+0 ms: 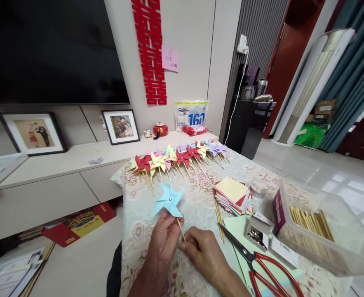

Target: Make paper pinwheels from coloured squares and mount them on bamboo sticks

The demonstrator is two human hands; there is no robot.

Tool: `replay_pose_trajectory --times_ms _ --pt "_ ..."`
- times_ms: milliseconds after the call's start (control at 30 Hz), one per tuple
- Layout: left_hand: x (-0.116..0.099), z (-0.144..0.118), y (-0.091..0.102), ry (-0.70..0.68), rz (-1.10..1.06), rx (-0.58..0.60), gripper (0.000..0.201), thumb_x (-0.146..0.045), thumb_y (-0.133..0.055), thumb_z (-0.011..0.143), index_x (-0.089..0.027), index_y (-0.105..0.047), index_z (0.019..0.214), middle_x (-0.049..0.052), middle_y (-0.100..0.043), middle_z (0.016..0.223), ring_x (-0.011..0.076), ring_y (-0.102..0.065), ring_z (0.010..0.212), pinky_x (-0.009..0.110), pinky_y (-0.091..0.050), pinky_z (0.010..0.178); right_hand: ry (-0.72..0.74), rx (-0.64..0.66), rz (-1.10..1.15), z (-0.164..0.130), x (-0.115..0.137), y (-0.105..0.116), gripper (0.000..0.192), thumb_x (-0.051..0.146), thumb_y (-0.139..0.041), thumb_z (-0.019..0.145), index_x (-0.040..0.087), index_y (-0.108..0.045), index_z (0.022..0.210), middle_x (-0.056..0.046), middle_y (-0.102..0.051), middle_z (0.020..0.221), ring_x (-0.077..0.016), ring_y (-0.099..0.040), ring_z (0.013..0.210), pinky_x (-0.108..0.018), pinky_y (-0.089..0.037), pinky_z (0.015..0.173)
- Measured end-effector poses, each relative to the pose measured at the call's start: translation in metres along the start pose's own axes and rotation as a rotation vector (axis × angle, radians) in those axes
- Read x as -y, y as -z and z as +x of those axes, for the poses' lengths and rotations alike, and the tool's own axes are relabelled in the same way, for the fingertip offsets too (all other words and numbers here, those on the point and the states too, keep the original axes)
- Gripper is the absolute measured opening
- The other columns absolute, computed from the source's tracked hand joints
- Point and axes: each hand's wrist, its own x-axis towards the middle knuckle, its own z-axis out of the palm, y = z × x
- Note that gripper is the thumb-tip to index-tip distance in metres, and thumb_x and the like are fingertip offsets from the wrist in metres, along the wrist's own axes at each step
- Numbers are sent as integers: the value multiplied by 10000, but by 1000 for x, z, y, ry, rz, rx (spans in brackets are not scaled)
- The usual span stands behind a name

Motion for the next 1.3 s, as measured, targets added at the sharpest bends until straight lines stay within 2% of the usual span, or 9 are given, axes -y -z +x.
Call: replay_pose_trajectory --times_ms 200,333,433,500,700,800,900,1033,1300 --pt "-5 -4 -8 41 -265 -70 321 -90 -815 546 -194 -717 833 15 -689 891 103 -581 727 209 -481 674 -121 -35 244 6 -8 -5 324 489 -703 761 198 -588 678 63 -473 511 -115 -443 453 -241 -325 490" --pt "-2 -3 -2 147 -345 -137 219 -120 -703 696 -167 -749 905 107 -715 1060 186 -668 927 280 -541 778 -145 -112 251 22 -9 -1 333 495 -731 729 186 -614 681 53 -523 485 -114 -456 433 -237 -299 480" --pt "3 -3 1 196 -341 -228 211 -107 -617 750 -135 -758 904 154 -715 1092 211 -688 959 305 -554 811 -143 -153 270 46 -6 5 336 501 -721 718 179 -626 694 39 -558 482 -117 -457 432 -238 -309 474" --pt "6 -4 2 191 -323 -240 205 -105 -616 753 -132 -758 898 164 -716 1102 225 -693 986 319 -555 846 -135 -197 260 66 -2 10 325 493 -707 702 179 -625 676 29 -570 488 -123 -465 435 -250 -341 477" --pt "18 -6 1 91 -210 -251 256 -162 -733 661 -154 -746 917 157 -710 1146 268 -670 1089 336 -544 887 -112 -368 111 132 -4 12 260 456 -633 713 204 -624 649 41 -543 494 -141 -465 464 -266 -353 489" --pt "28 -1 3 57 -149 -317 345 -214 -767 596 -127 -724 927 174 -706 1107 301 -671 1084 358 -545 875 -106 -431 4 160 -14 5 238 419 -621 707 201 -635 613 17 -585 526 -161 -510 523 -269 -357 529" --pt "40 5 7 83 -91 -327 406 -182 -754 512 -118 -709 910 182 -713 1075 339 -669 1084 387 -550 877 -101 -472 -114 181 -20 -2 214 380 -612 724 199 -655 618 -9 -643 594 -184 -568 612 -270 -371 591" --pt "52 10 5 -12 -25 -365 405 -198 -687 539 -118 -700 936 176 -728 1045 343 -670 1088 394 -545 887 -114 -485 -249 199 -22 -11 203 347 -596 781 207 -671 656 -14 -674 652 -184 -594 664 -262 -348 611" --pt "49 8 -5 -2 -50 -373 367 -195 -651 532 -137 -693 891 169 -750 1001 322 -691 1059 364 -559 866 -179 -486 -435 210 -21 -15 214 354 -592 854 223 -691 717 -26 -697 713 -191 -603 700 -265 -279 579"
